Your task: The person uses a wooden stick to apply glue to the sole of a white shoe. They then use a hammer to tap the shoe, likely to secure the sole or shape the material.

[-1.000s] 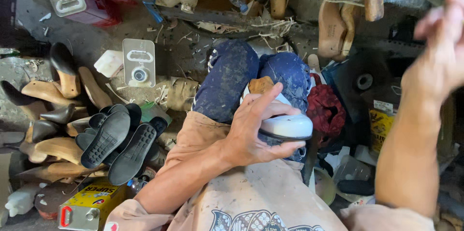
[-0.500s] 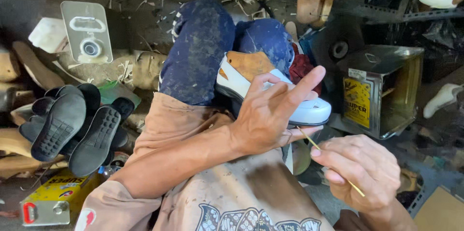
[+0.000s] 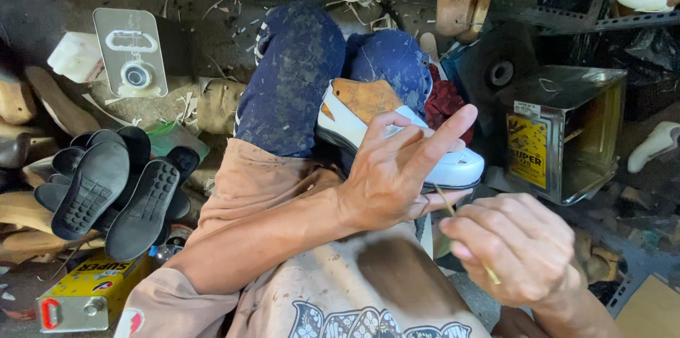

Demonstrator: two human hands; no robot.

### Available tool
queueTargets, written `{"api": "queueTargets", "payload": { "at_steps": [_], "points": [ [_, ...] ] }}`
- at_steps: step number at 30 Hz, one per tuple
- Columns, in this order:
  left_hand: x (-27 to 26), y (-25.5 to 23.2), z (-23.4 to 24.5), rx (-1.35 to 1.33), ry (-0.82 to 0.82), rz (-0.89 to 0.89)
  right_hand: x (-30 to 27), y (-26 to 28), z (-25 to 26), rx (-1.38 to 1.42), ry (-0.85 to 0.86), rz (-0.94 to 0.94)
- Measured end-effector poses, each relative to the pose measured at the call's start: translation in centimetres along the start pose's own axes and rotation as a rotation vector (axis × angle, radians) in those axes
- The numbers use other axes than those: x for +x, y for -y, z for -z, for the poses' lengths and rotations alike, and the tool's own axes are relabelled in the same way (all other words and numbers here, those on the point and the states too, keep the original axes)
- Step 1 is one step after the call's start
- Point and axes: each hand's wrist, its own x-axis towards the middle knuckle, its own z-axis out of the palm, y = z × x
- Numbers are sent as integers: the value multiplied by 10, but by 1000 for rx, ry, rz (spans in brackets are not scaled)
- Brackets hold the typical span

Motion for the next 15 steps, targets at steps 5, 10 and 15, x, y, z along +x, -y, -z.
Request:
{"api": "queueTargets", "payload": {
  "at_steps": [5,10,15],
  "points": [
    [-2,4,5,-27,44,7,-9,3,4,-60,-58,-72],
    [0,4,8,-32,25,11,-4,2,-1,6,4,-17],
    [1,5,16,-57,36,37,-21,1,-8,6,-231,-148]
  ]
}}
